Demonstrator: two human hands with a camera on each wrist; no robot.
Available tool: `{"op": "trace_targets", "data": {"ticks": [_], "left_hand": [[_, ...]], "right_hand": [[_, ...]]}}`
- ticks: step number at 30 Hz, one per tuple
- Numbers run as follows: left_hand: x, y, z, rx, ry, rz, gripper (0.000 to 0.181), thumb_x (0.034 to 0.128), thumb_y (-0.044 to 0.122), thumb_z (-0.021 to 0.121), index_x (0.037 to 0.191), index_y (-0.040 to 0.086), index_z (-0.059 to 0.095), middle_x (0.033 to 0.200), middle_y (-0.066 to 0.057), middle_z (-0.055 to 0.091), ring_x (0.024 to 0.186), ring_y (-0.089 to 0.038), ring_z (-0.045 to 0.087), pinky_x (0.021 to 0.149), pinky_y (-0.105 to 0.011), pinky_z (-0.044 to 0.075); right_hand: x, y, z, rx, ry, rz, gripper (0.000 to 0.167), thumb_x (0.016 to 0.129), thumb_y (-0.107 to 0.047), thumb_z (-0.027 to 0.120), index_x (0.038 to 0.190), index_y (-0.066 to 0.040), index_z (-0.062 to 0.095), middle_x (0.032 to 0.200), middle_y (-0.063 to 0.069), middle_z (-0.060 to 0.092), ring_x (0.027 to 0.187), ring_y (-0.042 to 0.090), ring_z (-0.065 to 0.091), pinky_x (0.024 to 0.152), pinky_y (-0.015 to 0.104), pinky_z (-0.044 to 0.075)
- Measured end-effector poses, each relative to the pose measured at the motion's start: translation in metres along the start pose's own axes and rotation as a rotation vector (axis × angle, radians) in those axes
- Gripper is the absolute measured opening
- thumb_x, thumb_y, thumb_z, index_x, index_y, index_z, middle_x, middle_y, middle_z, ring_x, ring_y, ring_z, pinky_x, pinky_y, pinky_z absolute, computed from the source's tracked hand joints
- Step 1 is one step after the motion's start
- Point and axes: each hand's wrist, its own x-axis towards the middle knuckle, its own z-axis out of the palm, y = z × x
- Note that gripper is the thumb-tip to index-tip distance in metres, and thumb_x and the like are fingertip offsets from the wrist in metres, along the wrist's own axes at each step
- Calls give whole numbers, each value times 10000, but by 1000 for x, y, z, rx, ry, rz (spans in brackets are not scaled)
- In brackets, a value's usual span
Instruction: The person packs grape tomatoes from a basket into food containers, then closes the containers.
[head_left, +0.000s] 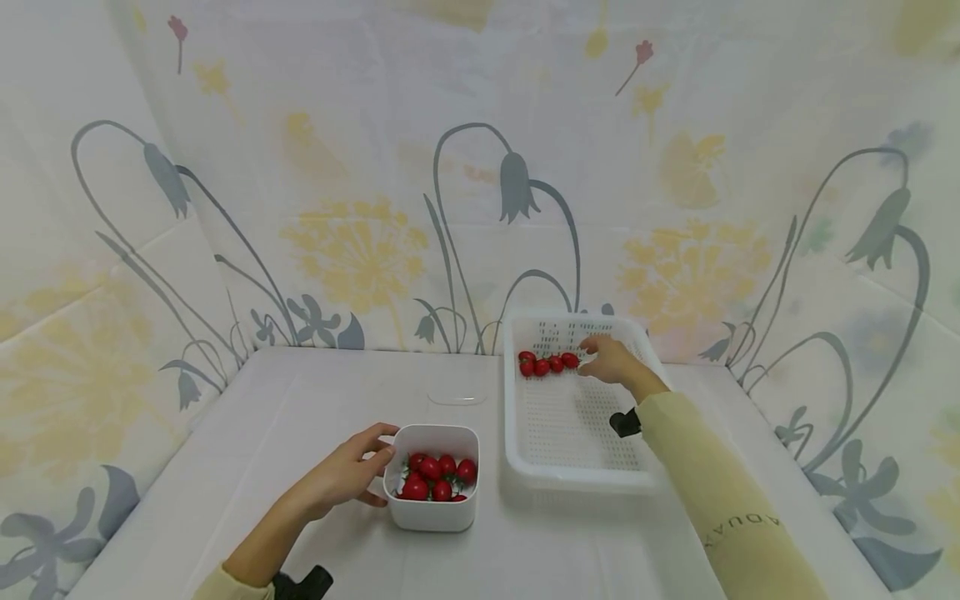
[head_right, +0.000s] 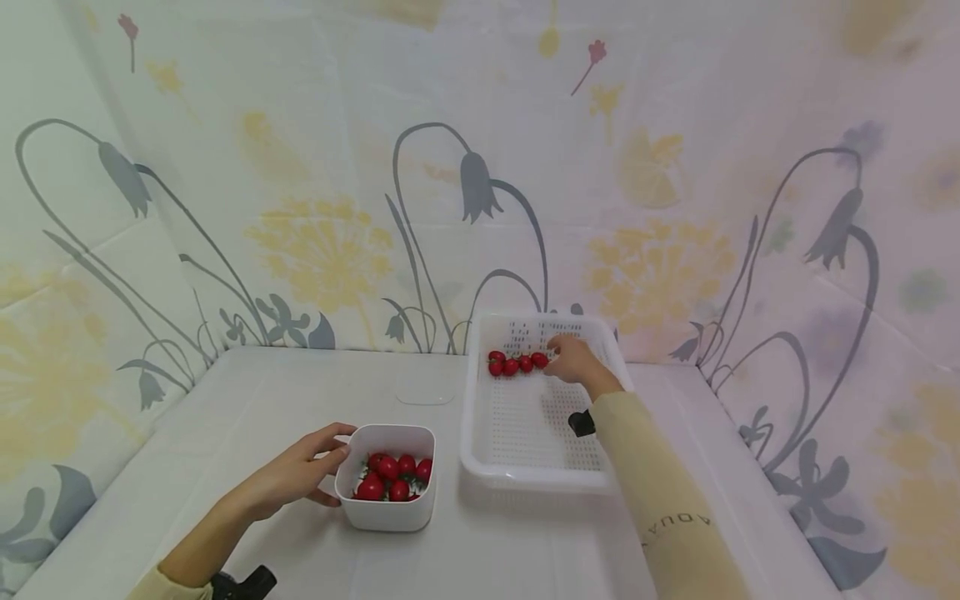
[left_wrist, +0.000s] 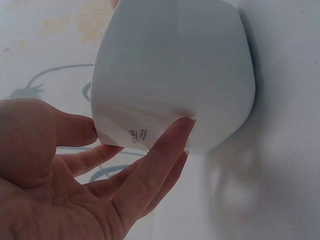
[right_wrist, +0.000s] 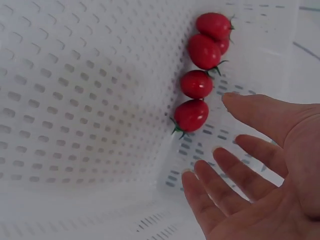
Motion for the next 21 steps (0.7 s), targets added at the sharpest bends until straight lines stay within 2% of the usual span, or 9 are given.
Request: {"op": "trace_targets", "data": {"ticks": [5,10,17,21], "left_hand": [[0,0,0,4,10,-4,377,1070,144,513,1440,76,487,1354,-259,532,1037,-356,652,656,-466,647],[0,0,0,-6,2,-3,373,1072,134,503,1438,68,483,1350,-270,528,1035,-360,647,664,-469,648],[-1,1,0,-4,-1,-2,365,1070,129,505,1430,77,491,1344,-270,534,1027,-357,648,662,-468,648],[-1,2,0,-4,-5,-1,370,1071,133,504,1435,71,484,1350,-282,529,1032,-356,648,664,-470,647]], "right_hand": [[15,6,8,-10,-26,22,643,906,-72,687,1448,143,416,1450,369,457,1365,518,416,1148,592,378],[22,10,15,-14,-60,28,673,896,-64,680,1461,154,384,1460,375,437,1378,522,394,1169,592,348],[28,13,22,-13,-84,34,634,888,-44,662,1441,153,421,1462,354,458,1393,501,395,1180,579,342],[31,11,24,-32,-74,20,559,883,-31,666,1388,141,498,1407,342,518,1346,488,457,1151,567,388]]}}
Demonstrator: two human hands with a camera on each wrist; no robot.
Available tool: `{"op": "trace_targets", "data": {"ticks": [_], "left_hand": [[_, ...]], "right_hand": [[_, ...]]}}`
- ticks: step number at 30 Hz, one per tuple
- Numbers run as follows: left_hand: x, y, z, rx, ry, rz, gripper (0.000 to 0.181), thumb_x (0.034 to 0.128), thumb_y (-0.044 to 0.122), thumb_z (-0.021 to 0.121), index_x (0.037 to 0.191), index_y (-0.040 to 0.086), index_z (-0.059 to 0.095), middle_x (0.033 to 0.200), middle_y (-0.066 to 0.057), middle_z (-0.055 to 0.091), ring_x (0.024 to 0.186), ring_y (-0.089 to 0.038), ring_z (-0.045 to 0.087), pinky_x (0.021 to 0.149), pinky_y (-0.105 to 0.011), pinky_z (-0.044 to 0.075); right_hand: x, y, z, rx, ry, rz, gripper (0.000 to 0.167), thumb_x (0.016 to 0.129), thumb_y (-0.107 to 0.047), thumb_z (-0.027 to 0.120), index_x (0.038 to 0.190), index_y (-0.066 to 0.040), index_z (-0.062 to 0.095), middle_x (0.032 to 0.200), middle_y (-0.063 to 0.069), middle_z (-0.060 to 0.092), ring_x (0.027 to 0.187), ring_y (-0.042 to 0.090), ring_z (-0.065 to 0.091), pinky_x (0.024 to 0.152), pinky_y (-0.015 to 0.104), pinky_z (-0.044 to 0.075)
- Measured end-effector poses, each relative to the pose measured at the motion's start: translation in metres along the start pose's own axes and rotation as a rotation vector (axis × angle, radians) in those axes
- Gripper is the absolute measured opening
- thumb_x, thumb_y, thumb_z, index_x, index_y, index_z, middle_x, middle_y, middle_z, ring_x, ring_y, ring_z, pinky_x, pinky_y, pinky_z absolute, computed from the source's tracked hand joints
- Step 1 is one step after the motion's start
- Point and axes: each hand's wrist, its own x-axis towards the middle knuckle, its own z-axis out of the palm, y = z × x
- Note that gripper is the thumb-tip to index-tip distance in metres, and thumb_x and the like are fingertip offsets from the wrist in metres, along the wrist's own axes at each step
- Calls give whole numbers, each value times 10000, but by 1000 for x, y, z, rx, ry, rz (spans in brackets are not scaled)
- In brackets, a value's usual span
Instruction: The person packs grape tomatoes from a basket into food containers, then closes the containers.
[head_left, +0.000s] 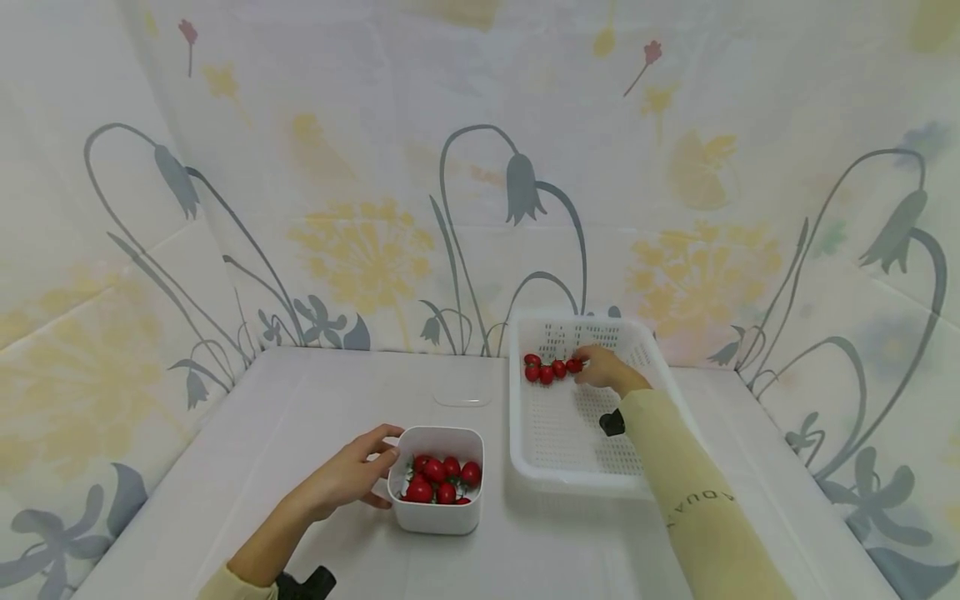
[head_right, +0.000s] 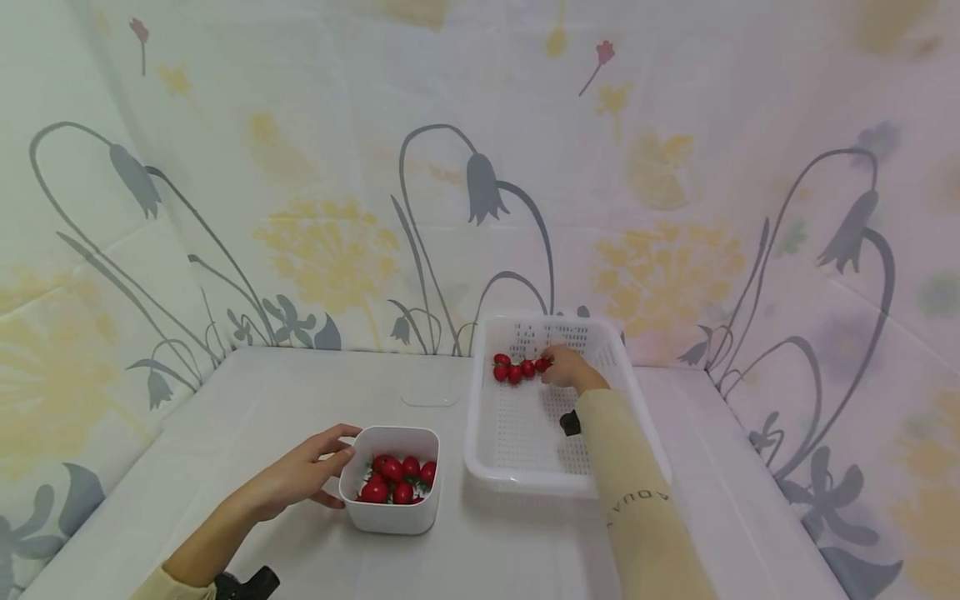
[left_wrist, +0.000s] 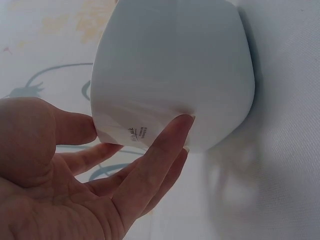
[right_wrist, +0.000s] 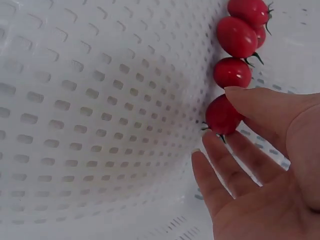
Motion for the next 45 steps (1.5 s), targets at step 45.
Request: {"op": "trace_targets", "data": {"ticks": [45], "left_hand": [[1,0,0,6,6,-5,372,1069,142,509,1433,72,487,1340,-265,538,1021,-342,649,657,-472,646]], "right_hand": [[-28,-32,-1,161,-188,-82,241,911,-171,781,1055,12,718,896,73,730,833,294,730,796,398,628]]}}
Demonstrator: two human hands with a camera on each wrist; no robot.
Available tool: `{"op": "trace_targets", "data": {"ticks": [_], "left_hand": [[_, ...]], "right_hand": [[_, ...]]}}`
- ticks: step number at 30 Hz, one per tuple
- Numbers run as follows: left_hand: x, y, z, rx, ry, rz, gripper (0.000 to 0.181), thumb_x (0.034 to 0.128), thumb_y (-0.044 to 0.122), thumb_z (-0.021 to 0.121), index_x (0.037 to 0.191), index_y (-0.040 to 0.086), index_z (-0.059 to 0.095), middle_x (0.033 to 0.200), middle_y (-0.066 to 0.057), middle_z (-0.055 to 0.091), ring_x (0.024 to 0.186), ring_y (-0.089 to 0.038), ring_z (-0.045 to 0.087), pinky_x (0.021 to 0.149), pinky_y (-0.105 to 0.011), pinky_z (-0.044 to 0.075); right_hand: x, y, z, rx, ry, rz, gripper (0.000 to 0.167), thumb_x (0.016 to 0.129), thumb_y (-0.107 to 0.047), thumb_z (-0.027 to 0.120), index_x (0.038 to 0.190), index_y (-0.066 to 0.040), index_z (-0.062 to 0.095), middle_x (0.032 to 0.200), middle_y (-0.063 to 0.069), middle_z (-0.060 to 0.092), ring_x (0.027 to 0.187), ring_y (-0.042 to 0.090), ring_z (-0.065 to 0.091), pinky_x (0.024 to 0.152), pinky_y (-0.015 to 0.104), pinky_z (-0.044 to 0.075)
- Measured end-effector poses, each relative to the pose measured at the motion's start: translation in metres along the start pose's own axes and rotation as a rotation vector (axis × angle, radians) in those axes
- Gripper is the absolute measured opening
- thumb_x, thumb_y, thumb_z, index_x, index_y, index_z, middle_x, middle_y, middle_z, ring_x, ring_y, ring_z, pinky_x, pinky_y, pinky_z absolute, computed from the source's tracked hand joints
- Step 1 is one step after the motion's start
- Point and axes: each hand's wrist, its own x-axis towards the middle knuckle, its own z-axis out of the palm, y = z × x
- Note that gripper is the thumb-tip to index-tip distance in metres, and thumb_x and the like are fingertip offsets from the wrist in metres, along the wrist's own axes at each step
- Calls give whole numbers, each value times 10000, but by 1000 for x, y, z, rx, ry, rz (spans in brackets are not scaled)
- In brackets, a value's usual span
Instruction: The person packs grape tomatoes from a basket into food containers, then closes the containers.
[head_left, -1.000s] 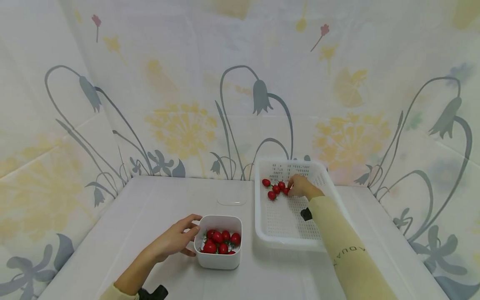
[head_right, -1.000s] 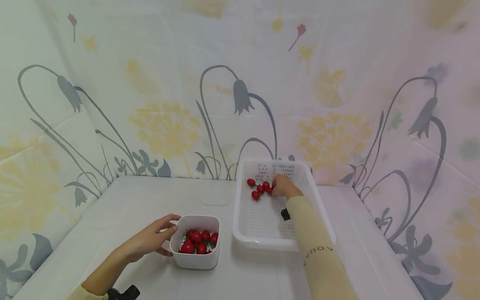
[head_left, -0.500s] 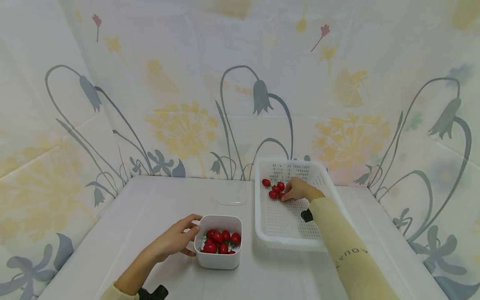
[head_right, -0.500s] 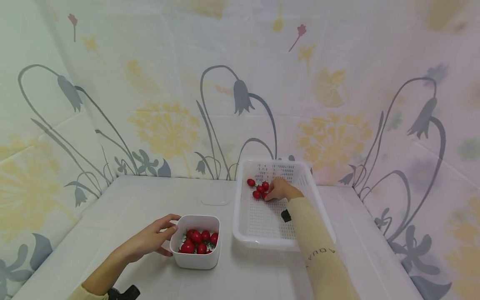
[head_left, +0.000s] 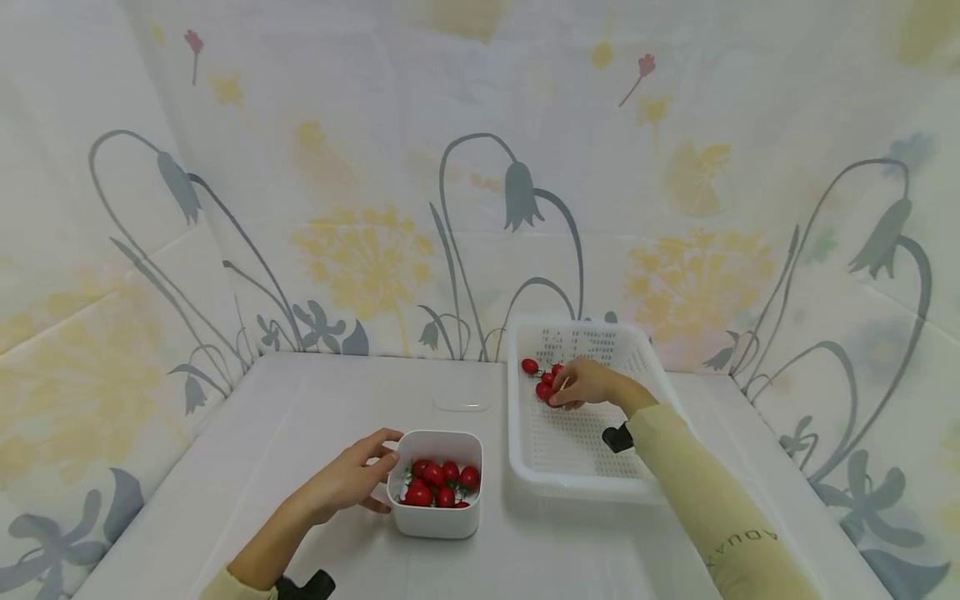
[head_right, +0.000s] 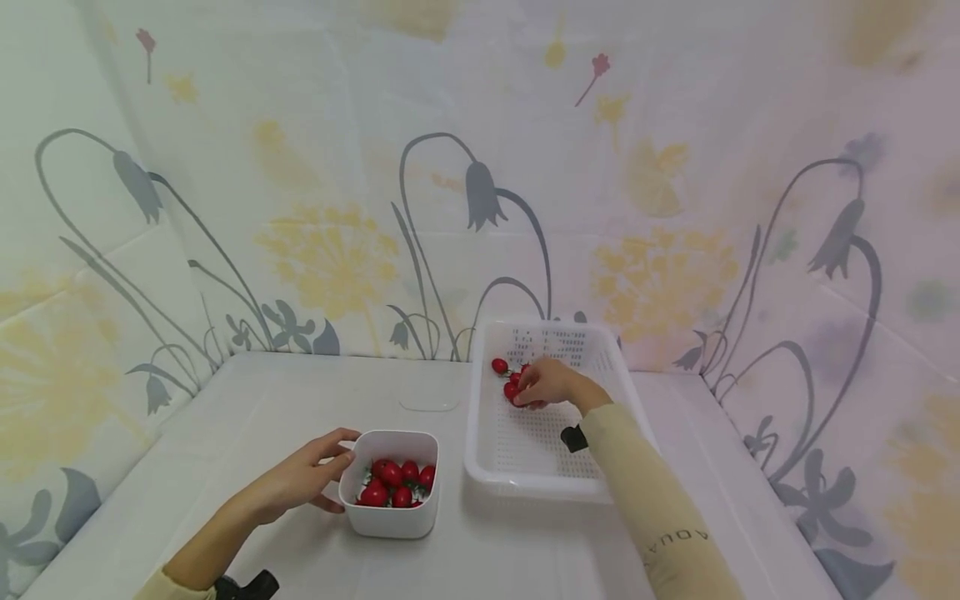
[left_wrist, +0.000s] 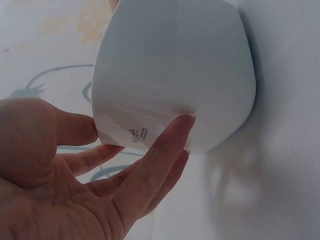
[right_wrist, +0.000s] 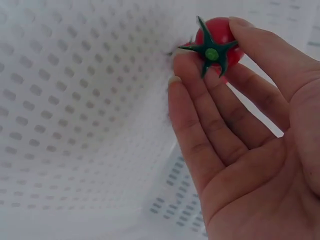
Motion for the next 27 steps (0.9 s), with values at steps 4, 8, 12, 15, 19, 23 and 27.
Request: {"op": "trace_targets", "data": {"ticks": [4,8,12,15,19,23,27], "left_hand": [[0,-1,0,1,-4,4,379,1068,154,516,1437,73,483,1335,-255,544,1013,-327,658,652,-475,645],[0,-1,0,4,-7,4,378,1070,155,515,1437,75,481,1337,-253,541,1017,-332,662,653,-474,645],[-1,-1,0,2,-8,0,373,1071,145,508,1435,72,483,1339,-264,538,1028,-352,658,661,-478,646],[-1,0,-1,3,-8,1,371,1070,142,508,1433,69,485,1332,-264,541,1027,-356,655,662,-478,646],[-2,0,-1,4,-8,1,369,1069,136,509,1431,71,488,1327,-258,545,1019,-356,652,660,-478,646],[-1,-1,-1,2,-9,0,372,1069,137,508,1435,72,487,1328,-256,546,1016,-353,651,660,-479,646],[0,-1,0,6,-4,-2,377,1067,138,513,1439,75,487,1328,-256,548,1013,-351,651,655,-478,646]], "right_hand": [[-11,-15,0,16,-26,-48,232,923,-178,765,1060,5,726,896,91,746,860,339,727,808,434,627],[-22,-28,2,17,-55,-111,202,939,-181,745,1032,-1,747,910,159,754,842,325,718,794,419,625],[-31,-39,5,35,-67,-149,171,958,-175,719,994,-13,757,884,133,752,819,273,712,805,418,622],[-36,-46,8,43,-79,-175,173,973,-171,695,987,-9,754,867,58,746,822,260,711,809,400,623],[-38,-54,13,44,-87,-194,168,985,-182,680,985,-35,761,870,8,739,853,285,711,809,365,617],[-41,-58,15,42,-74,-192,155,981,-183,682,989,-53,767,866,11,742,860,310,707,801,354,613],[-47,-63,15,51,-60,-175,157,977,-197,694,1004,-62,770,887,43,748,872,317,701,811,363,609]]}}
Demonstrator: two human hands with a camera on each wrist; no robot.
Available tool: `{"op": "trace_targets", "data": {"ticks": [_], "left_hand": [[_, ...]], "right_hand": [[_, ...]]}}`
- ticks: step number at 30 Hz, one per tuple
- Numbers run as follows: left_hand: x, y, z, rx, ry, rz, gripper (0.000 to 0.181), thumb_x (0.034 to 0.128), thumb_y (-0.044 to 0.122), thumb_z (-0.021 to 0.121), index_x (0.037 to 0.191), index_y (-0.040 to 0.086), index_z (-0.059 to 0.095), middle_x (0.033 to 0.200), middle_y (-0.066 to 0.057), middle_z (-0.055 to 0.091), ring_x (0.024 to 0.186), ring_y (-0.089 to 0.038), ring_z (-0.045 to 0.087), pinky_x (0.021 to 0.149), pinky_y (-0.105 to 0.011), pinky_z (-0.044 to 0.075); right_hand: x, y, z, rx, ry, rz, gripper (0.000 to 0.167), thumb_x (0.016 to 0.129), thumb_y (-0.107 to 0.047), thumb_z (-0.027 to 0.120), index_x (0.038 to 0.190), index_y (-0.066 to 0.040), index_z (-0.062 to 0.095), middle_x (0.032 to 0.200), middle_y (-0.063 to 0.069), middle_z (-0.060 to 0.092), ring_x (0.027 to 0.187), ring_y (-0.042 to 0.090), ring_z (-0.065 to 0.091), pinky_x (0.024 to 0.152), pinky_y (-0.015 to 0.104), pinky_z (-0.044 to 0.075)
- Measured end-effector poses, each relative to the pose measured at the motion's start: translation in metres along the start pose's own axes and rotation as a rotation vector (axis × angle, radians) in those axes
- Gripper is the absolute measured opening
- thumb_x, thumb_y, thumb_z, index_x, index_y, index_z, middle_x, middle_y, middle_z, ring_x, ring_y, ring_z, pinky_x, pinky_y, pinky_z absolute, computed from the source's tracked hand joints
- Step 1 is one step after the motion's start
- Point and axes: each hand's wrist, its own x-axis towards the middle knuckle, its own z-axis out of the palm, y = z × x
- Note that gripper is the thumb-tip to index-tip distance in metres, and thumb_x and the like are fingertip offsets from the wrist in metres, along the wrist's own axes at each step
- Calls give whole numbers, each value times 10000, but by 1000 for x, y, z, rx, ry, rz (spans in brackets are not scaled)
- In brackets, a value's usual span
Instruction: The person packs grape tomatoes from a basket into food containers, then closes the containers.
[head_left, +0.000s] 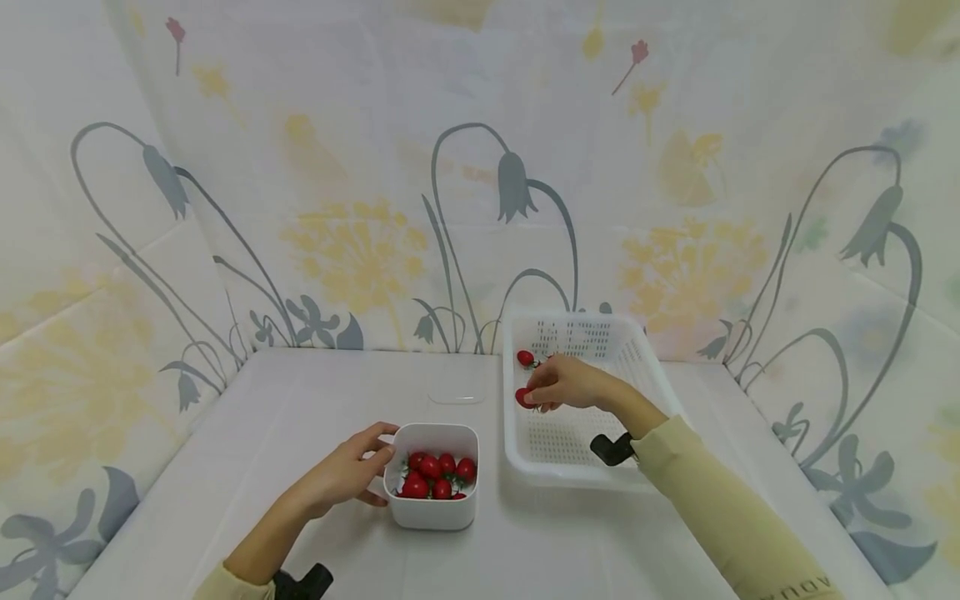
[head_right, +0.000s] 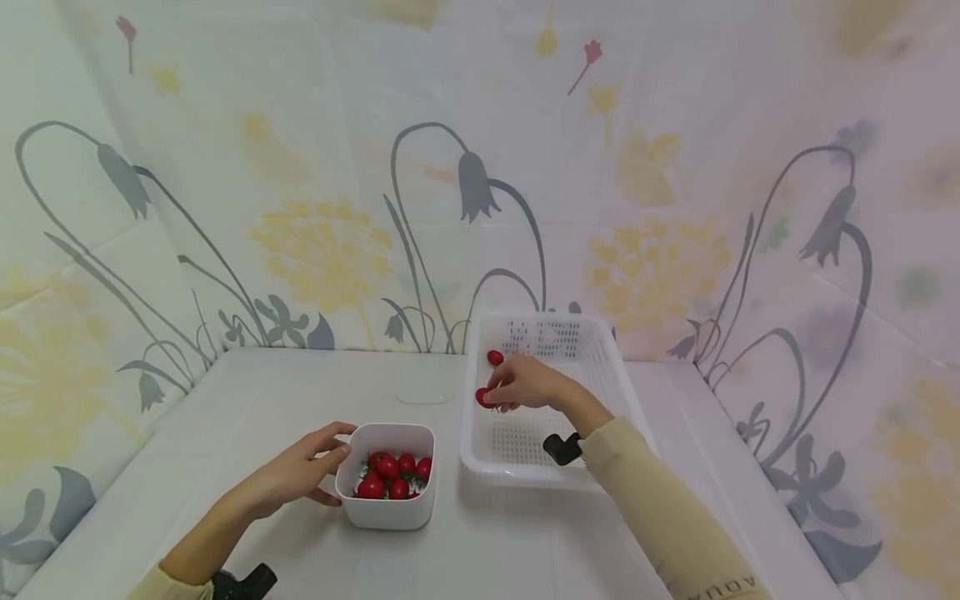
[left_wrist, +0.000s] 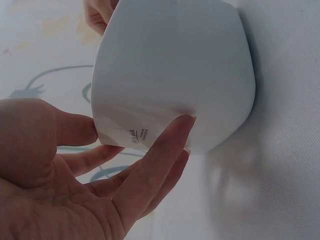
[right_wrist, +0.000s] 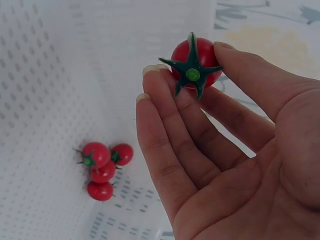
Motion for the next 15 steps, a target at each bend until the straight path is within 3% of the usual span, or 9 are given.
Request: {"op": "trace_targets", "data": {"ticks": [8,15], "left_hand": [[0,-1,0,5,-3,-1,378,1069,142,510,1441,75,483,1328,-250,549,1016,-347,648,658,-475,646],[1,-2,-1,7,-6,1,383,1069,147,515,1444,78,481,1325,-245,550,1014,-343,652,657,-474,646]], "right_hand": [[-10,-18,7,24,10,-45,180,972,-220,705,1065,-72,748,928,37,759,841,200,701,850,417,604],[-13,-42,25,30,15,-91,198,963,-258,723,1083,-102,746,919,16,752,868,217,702,813,344,576]]}}
